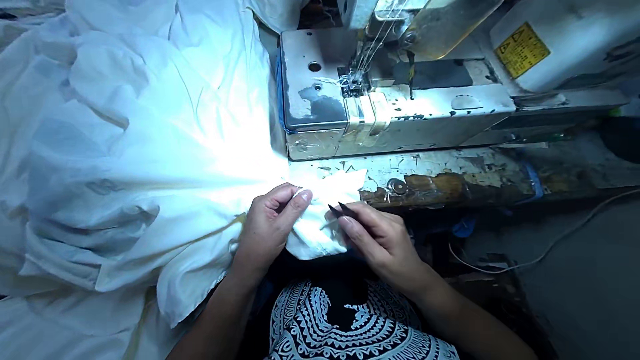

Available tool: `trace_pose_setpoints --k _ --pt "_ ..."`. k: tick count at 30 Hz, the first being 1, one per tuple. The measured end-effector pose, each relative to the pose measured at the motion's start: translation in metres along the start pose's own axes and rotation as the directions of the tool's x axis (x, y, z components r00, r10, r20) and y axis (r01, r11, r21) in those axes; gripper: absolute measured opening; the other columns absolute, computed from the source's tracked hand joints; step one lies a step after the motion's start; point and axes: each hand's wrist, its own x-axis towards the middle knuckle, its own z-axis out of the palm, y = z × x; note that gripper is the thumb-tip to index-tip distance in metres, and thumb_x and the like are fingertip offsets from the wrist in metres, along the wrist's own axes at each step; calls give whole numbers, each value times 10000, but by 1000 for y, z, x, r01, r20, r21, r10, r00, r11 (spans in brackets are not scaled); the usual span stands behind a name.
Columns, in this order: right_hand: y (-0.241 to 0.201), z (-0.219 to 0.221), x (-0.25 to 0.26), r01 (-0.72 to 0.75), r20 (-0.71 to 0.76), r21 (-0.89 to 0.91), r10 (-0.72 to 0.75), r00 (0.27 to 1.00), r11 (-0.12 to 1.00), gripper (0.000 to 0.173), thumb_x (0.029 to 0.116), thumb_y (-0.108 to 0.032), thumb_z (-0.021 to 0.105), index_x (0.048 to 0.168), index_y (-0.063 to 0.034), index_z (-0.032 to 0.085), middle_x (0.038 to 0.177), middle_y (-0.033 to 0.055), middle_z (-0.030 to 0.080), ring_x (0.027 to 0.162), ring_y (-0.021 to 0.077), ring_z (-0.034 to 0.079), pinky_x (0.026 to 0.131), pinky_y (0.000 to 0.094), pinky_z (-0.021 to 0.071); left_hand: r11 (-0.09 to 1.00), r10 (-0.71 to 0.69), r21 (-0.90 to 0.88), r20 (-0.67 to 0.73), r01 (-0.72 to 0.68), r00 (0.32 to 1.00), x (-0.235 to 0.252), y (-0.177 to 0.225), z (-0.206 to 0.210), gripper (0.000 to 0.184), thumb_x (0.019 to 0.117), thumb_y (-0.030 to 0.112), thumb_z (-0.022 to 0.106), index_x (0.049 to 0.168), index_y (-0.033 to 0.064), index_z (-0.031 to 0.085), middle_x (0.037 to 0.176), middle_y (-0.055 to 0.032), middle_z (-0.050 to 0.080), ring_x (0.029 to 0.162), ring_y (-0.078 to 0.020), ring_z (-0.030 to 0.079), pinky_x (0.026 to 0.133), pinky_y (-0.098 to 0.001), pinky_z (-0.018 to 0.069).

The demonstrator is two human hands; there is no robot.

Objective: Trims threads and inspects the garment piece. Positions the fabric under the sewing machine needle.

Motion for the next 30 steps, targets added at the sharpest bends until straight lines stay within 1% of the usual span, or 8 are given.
trace_pose_setpoints --k 2,6,9,15,22,25,28,30 --pt "9 4 1 -50 -39 -74 48 998 996 299 1078 -184 474 1104 2 708 774 3 655 622 -21 565 583 130 485 1000 -14 -15 3 14 1000 1 0 0 246 1005 131 572 799 117 705 753 44 633 649 -25 581 597 -178 498" --pt "4 0 1 -97 -13 -3 97 995 995 284 1077 -188 483 1094 -5 700 741 -27 627 573 -46 519 525 104 442 999 -41 -20 -6 41 999 0 0 0 260 1009 139 566 797 118 713 758 37 640 653 -32 590 602 -188 510" --pt "3 1 1 -104 -1 36 104 995 994 273 1074 -176 487 1082 -4 699 746 -28 626 579 -50 519 529 101 442 996 -65 -59 -4 65 998 1 3 3 229 999 126 582 819 123 722 742 40 648 645 -23 601 603 -183 521" --pt "4 5 2 -126 -4 30 126 992 992 268 1073 -186 492 1070 -20 703 746 -33 624 587 -48 525 538 99 445 987 -102 -126 -2 101 995 0 6 5 212 993 105 611 815 102 724 729 21 655 637 -31 610 599 -180 529" --pt "4 7 3 -148 -5 20 149 989 989 266 1073 -190 496 1074 -25 704 741 -41 629 573 -53 524 526 95 441 986 -85 -144 10 85 996 0 4 4 183 984 96 628 828 93 725 750 13 653 648 -35 604 601 -177 522" --pt "3 7 4 -132 0 72 132 991 989 288 1083 -187 475 1067 -17 706 750 -47 625 593 -64 515 538 88 430 985 -88 -147 17 89 996 0 4 4 142 971 92 654 852 87 731 732 13 665 632 -27 611 593 -170 524" --pt "4 5 6 -149 20 144 148 989 978 393 1111 -284 422 1057 -46 730 806 -83 632 648 -93 496 575 81 410 992 -58 -113 32 61 998 0 3 5 132 959 93 661 838 90 716 734 27 645 626 -18 591 581 -162 505" --pt "4 5 9 -222 50 247 216 975 943 362 1095 -309 472 1034 -82 748 777 -103 615 610 -91 460 546 85 374 998 -20 -65 45 23 999 0 1 4 120 952 100 672 844 85 723 790 23 649 667 -26 598 600 -166 511"
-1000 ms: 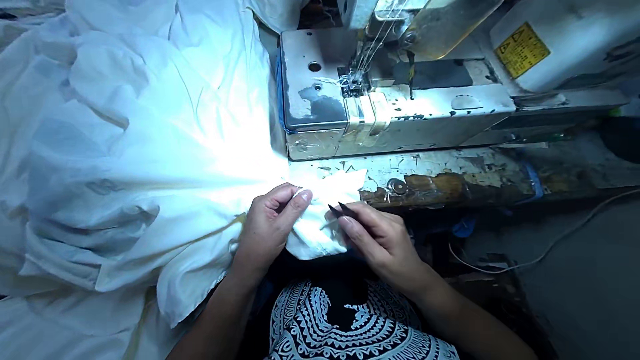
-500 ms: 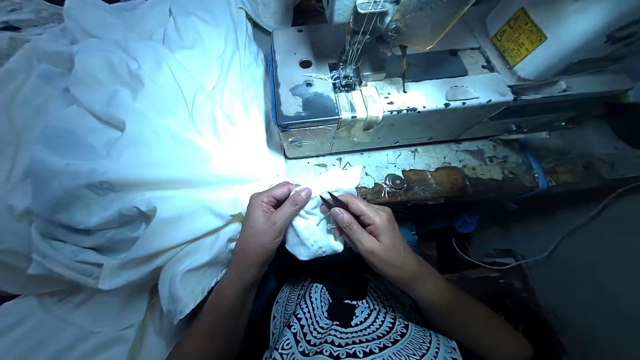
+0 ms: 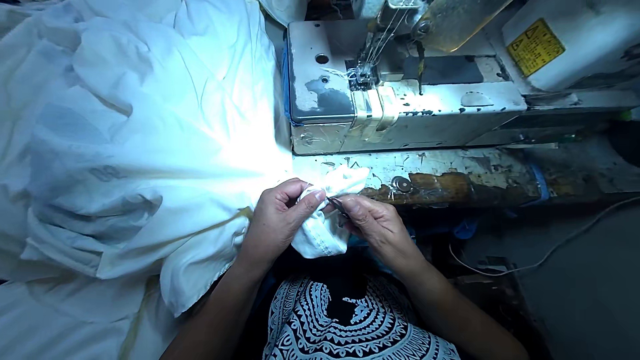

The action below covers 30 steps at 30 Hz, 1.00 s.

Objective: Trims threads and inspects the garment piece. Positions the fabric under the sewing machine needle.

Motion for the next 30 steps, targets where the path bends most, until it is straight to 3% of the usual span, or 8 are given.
trace_pose_setpoints --k 3,6,8,10,12,14,18,30 --pt "0 2 3 -165 23 323 167 986 932 237 1038 -196 574 922 -89 751 738 -82 634 549 -81 443 491 85 341 995 30 90 0 -30 1000 -1 -3 0 112 928 105 698 820 89 719 800 31 634 685 -22 594 602 -158 503" --pt "-1 2 1 -175 -19 506 213 977 844 258 1035 -174 576 867 -89 754 713 -50 658 530 -73 474 484 83 365 995 25 102 -2 -24 1000 -2 -6 2 111 931 115 702 826 89 725 779 29 643 657 -26 587 583 -164 493" --pt "-3 -2 -3 -137 -32 434 168 985 890 257 1057 -241 555 933 -112 740 699 -84 610 529 -74 449 485 84 355 999 7 31 -7 -7 1000 -2 -5 0 85 939 114 700 865 85 732 763 18 668 644 -32 610 588 -176 519" --pt "-6 -5 -10 -86 -2 176 88 996 981 273 1085 -335 481 1130 -147 672 740 -117 522 563 -75 409 501 97 341 997 -32 -64 -14 31 999 -1 -1 0 71 938 95 699 876 82 731 737 12 677 631 -32 621 592 -177 532" --pt "-11 -4 -18 25 14 -70 -24 1000 997 316 1103 -288 443 1240 -73 629 824 -59 555 605 -51 461 533 109 406 991 -63 -120 -16 61 998 -1 2 0 101 950 75 666 879 83 738 734 10 672 634 -31 621 594 -173 533" --pt "-13 -1 -20 119 13 -193 -119 993 974 301 1089 -177 462 1169 5 688 813 -15 633 597 -48 529 536 107 468 988 -71 -136 -12 69 997 -1 4 1 155 967 64 618 875 86 740 725 16 671 622 -22 614 579 -165 523" --pt "-7 6 -15 102 10 -267 -103 995 958 280 1078 -155 473 1112 -1 704 746 -21 638 549 -46 534 500 105 463 988 -59 -142 -5 57 998 -1 4 1 187 966 54 598 844 86 736 737 19 657 633 -22 604 583 -163 514" --pt "-3 10 -13 119 -10 -157 -122 992 980 261 1074 -139 484 1038 8 697 729 -27 623 557 -45 537 502 106 465 995 -24 -93 20 26 1000 -1 0 0 200 963 68 610 804 91 728 763 22 656 647 -24 597 591 -164 508"
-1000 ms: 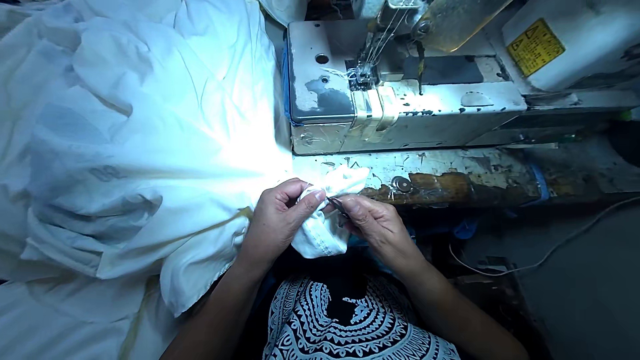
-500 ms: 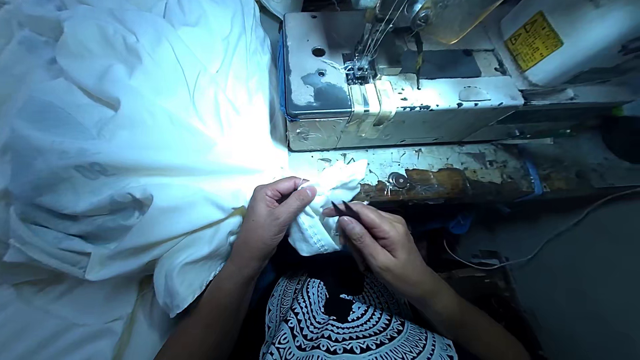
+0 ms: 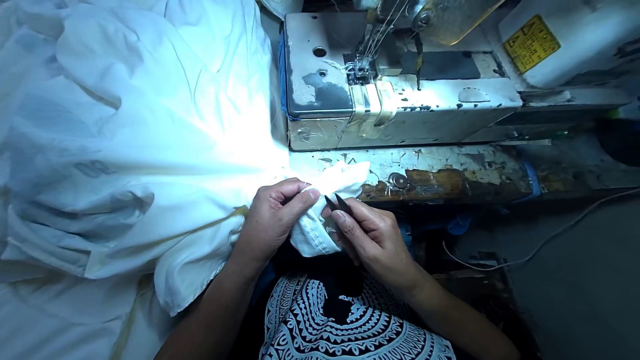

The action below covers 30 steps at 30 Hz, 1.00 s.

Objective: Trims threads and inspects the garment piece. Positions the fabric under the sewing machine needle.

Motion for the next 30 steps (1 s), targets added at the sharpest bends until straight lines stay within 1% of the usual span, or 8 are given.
trace_pose_setpoints --k 2,4,5,7,9,13,19,30 --pt "3 0 -4 189 -24 96 -188 982 977 267 1078 -131 477 1012 33 678 773 4 654 620 -40 572 558 113 494 1000 17 17 9 -18 1000 0 -1 -1 204 963 87 612 793 98 724 751 28 647 646 -18 591 589 -162 503" --pt "-1 -8 -7 387 -34 132 -386 922 913 292 1113 -245 444 1036 -41 640 835 11 672 711 -19 623 631 127 522 997 38 70 -5 -37 999 1 -4 -2 213 969 86 611 788 94 722 782 29 650 660 -20 584 587 -163 491" --pt "-5 -12 -7 428 -33 134 -427 903 894 290 1114 -269 442 1061 -63 638 864 12 673 747 -8 634 659 133 524 995 42 88 -11 -41 999 0 -5 -2 213 969 85 609 787 93 720 792 30 655 668 -18 587 591 -162 490" --pt "-4 -14 -5 380 -41 103 -377 925 919 278 1110 -230 458 1057 -40 654 861 -3 684 730 -49 618 649 105 518 994 45 99 -5 -44 999 -1 -4 -2 198 977 91 610 819 87 729 791 26 663 671 -21 597 599 -164 499" --pt "5 -9 -1 235 -31 42 -234 972 971 271 1073 -128 487 1013 38 692 793 12 666 653 -56 567 599 101 488 996 39 81 -7 -39 999 0 -3 -1 167 974 96 623 855 86 739 752 27 665 645 -20 600 591 -166 504" --pt "14 -1 -4 63 -40 -35 -64 997 997 262 1063 -126 504 1013 32 707 741 -5 631 580 -50 524 537 105 458 1000 19 13 -18 -18 1000 -1 -2 1 113 958 78 649 884 78 735 741 16 676 644 -28 621 604 -170 531" --pt "14 0 -4 37 -41 -41 -39 998 998 259 1059 -143 518 1006 19 713 752 -8 644 596 -51 541 550 106 466 1000 4 3 -25 -4 1000 0 -1 2 127 962 78 641 884 83 741 751 13 682 650 -30 628 610 -171 534" --pt "12 1 -3 -31 -57 -3 31 998 1000 246 1060 -130 502 995 2 698 707 -43 608 537 -64 506 491 89 434 996 75 53 6 -75 997 -1 -5 2 99 959 78 656 911 78 743 769 21 688 662 -23 629 614 -163 532"
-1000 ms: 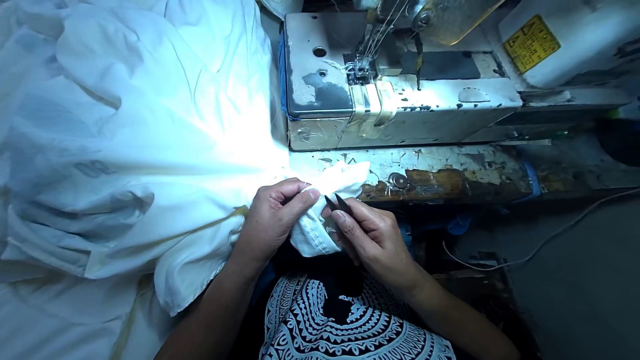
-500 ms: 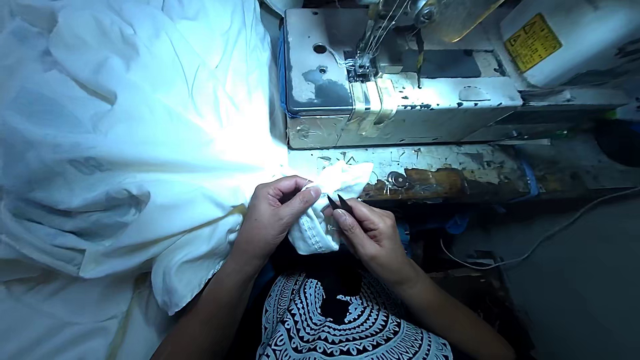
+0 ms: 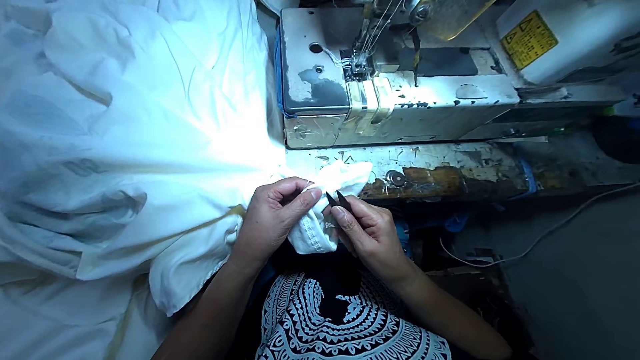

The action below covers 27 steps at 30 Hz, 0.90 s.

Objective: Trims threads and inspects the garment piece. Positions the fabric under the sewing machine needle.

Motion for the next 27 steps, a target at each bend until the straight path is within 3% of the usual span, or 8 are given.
trace_pose_setpoints --k 3,5,9,14,20,22,24,27 --pt "0 0 0 19 1 19 -19 1000 1000 243 1058 -124 505 985 7 696 712 -43 611 547 -66 512 497 91 443 1000 5 28 -4 -4 1000 -1 -1 1 100 959 78 657 907 79 742 773 27 688 664 -19 627 614 -162 531" --pt "-2 -3 -4 178 6 94 -180 984 979 262 1058 -116 497 965 34 690 745 -3 649 605 -46 560 551 111 483 998 11 55 -2 -10 1000 -2 -1 1 102 956 73 657 917 73 751 793 26 698 682 -20 635 629 -166 540" --pt "-25 -21 -11 467 41 116 -474 879 876 303 1105 -295 462 1005 -72 640 804 29 646 725 34 625 661 165 515 990 18 139 -31 -14 999 0 -2 1 98 957 77 662 926 71 755 778 38 699 660 -4 623 604 -154 522" --pt "1 -11 8 327 -132 -183 -353 926 927 187 911 -127 741 1023 8 673 804 15 666 661 -40 542 614 101 464 998 -25 50 -10 25 1000 2 2 4 97 938 76 671 868 85 738 718 29 668 611 -19 603 566 -156 507" --pt "6 6 13 257 -213 -348 -343 915 902 118 904 -80 687 937 32 705 697 26 616 587 -19 487 560 102 406 1000 -17 16 24 16 1000 0 1 3 93 952 80 661 913 77 745 781 13 697 675 -36 643 619 -174 543" --pt "4 8 13 254 -236 -229 -307 922 940 71 880 -33 666 877 34 691 670 19 583 581 -29 475 551 91 398 1000 -20 21 33 19 999 1 1 2 97 952 80 658 911 79 746 783 15 696 678 -33 641 621 -169 539" --pt "-4 3 8 172 -212 175 -133 968 969 28 880 -6 646 865 -25 658 692 -31 587 567 -55 490 527 92 421 999 -24 26 35 23 999 2 0 1 96 949 73 660 909 81 747 784 17 693 679 -30 637 624 -166 536" --pt "-21 -20 -2 91 -39 605 -84 996 791 105 948 -101 649 1008 -160 713 843 -96 692 644 -88 554 561 87 456 999 -35 11 37 35 999 1 0 -2 96 952 57 655 915 78 741 780 23 688 678 -16 630 628 -160 535"
